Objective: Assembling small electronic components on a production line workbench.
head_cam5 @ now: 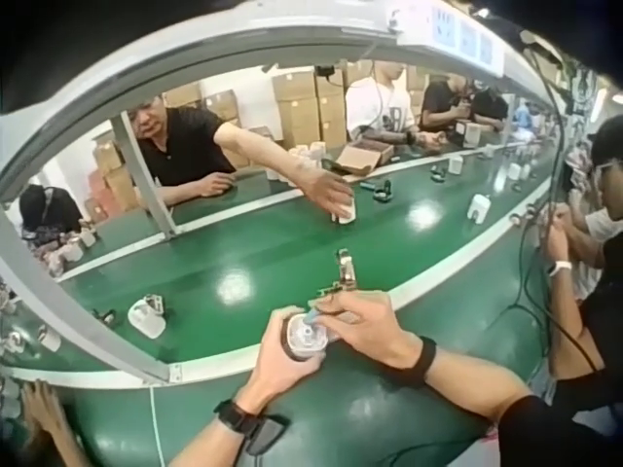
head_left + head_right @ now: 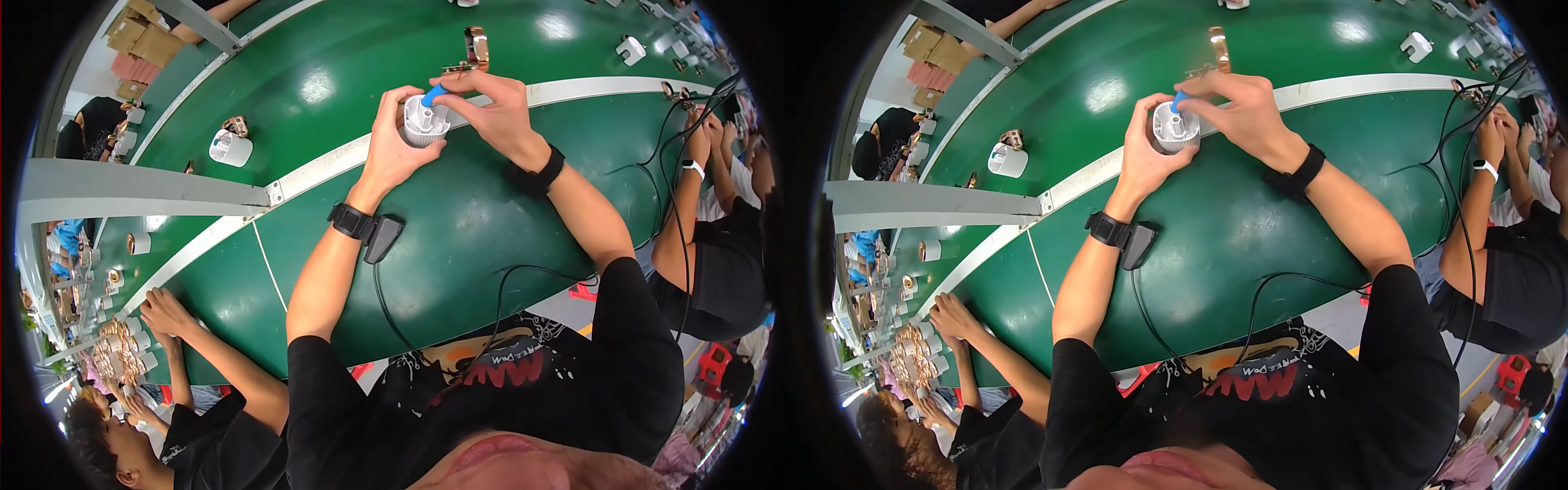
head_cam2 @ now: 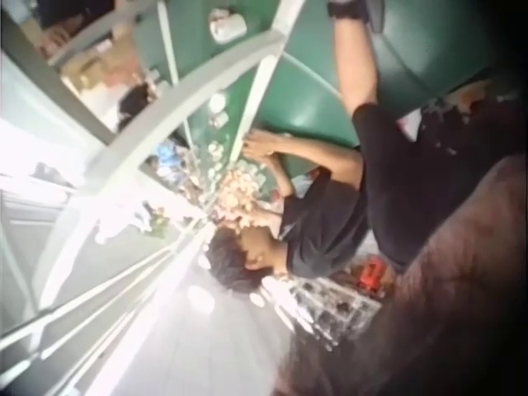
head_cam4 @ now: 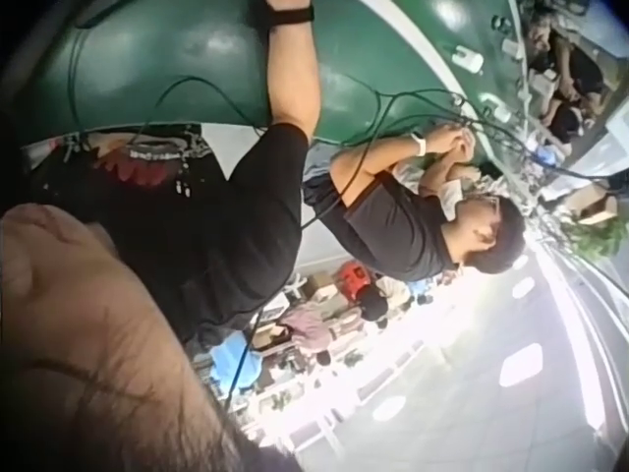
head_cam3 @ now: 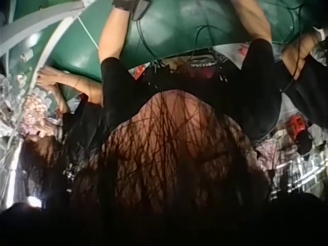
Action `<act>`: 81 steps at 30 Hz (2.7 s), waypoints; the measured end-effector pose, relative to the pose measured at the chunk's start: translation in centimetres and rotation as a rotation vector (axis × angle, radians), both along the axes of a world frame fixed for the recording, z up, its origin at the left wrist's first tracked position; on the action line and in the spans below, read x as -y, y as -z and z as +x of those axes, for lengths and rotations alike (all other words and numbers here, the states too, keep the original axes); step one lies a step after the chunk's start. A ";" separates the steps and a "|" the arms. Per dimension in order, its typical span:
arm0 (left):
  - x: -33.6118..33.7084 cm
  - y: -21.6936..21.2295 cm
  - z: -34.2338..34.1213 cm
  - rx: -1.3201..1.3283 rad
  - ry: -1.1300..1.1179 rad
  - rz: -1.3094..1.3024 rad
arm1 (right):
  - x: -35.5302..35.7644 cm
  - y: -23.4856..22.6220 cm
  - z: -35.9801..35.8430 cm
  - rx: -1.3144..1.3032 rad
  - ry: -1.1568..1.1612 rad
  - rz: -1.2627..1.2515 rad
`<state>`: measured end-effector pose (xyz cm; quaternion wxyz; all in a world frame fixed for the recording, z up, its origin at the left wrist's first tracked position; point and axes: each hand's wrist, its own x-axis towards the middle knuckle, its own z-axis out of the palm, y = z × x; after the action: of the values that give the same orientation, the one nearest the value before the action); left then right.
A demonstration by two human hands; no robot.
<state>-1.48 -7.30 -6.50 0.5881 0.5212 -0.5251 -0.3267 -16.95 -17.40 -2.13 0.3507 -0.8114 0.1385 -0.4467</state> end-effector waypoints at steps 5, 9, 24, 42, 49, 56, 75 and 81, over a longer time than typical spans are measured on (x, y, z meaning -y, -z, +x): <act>0.1 0.3 0.3 0.135 0.051 0.022 | 0.6 0.0 -0.1 -0.090 0.039 -0.238; 0.2 0.3 0.2 0.115 0.064 -0.045 | 1.3 -0.3 -0.4 -0.163 -0.038 -0.307; 0.4 0.4 0.6 -0.008 0.142 0.043 | 0.9 -1.1 -1.5 -0.468 -0.121 -0.251; 0.2 0.5 0.4 0.065 0.135 0.049 | -1.2 -1.3 -1.4 -0.745 0.094 -0.278; 0.3 0.2 0.4 0.090 0.123 0.034 | -1.8 -2.1 -1.1 -0.783 0.140 -0.267; 0.9 1.7 1.9 0.110 -0.096 0.030 | 1.7 -1.7 -3.8 -0.662 0.014 -0.309; -0.6 2.6 10.9 0.370 -1.135 -0.001 | 21.7 4.6 -14.7 -0.837 0.765 -0.118; -0.8 1.5 9.7 0.435 -1.205 -0.006 | 22.3 4.3 -15.9 -0.912 0.859 0.022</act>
<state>8.17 -6.50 -8.02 0.5500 0.7778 -0.2481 0.1758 -32.87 -39.68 -6.45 0.0537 -0.7887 0.5924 -0.1551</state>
